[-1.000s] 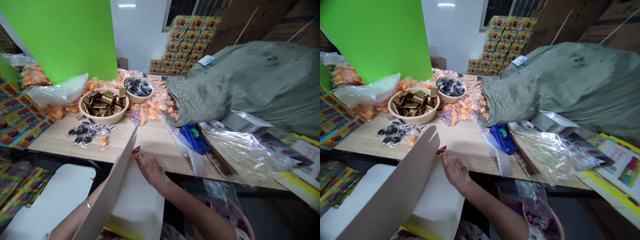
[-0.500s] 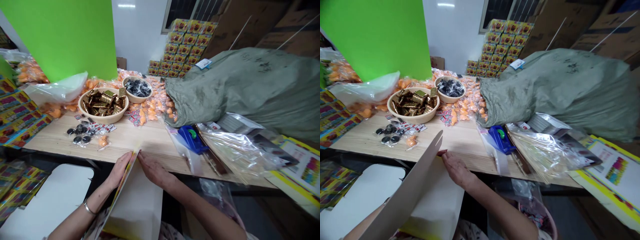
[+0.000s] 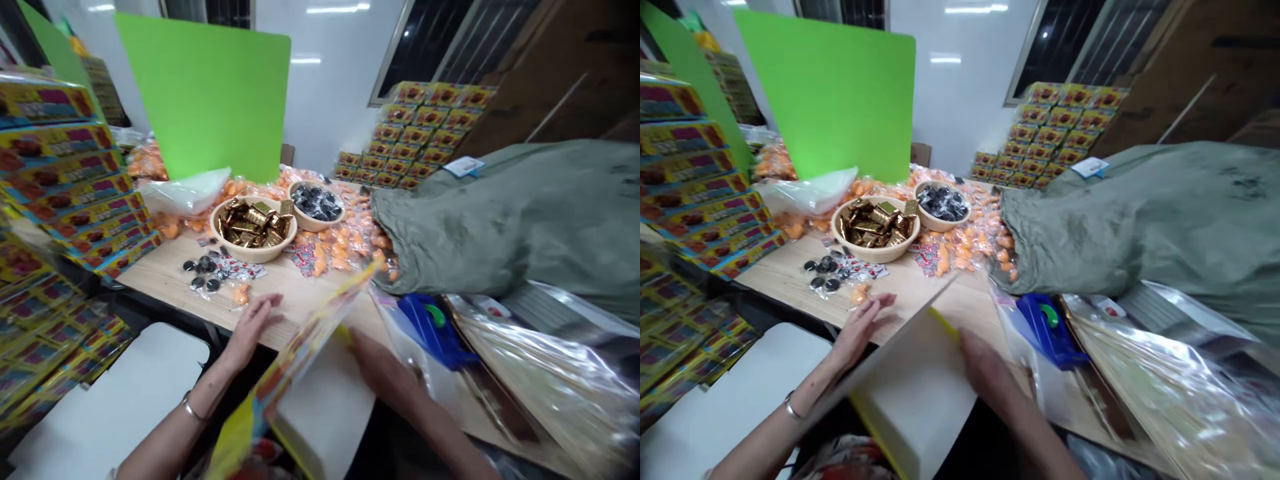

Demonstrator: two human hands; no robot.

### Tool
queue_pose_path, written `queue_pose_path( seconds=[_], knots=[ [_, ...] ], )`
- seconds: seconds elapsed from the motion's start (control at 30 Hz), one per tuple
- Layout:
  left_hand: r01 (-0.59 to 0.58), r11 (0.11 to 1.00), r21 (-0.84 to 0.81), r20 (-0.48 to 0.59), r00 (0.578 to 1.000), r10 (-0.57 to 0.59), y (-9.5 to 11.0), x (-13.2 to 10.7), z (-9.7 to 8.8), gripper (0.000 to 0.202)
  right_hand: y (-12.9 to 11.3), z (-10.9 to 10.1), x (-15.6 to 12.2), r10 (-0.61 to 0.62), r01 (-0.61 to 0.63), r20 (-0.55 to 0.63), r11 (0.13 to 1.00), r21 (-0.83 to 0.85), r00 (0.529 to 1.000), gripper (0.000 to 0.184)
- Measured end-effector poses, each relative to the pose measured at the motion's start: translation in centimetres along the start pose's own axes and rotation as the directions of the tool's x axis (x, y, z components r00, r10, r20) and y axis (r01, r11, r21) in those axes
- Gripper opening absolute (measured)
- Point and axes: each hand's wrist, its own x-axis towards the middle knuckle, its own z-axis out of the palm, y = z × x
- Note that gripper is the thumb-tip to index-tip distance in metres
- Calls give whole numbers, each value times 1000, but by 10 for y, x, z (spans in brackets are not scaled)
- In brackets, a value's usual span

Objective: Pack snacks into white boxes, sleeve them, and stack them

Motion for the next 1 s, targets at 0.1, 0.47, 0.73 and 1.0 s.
queue_pose_path(
  seconds=[0.1, 0.47, 0.73, 1.0],
  knots=[
    [-159, 917, 365, -115, 970, 214, 1, 13, -42, 30, 35, -18, 8, 155, -158, -88, 987, -28, 984, 27],
    [-87, 314, 945, -70, 887, 457, -26, 44, -116, 19, 25, 12, 17, 429, -438, -224, 899, 11, 875, 41],
    [-21, 225, 974, -57, 940, 337, -26, 61, -157, 19, -47, -10, 27, -5, 18, -538, 1000, 19, 843, 30],
    [64, 234, 970, -154, 906, 394, -25, 56, -137, 27, -141, 9, 184, -229, 240, 72, 942, -234, 971, 41]
  ],
)
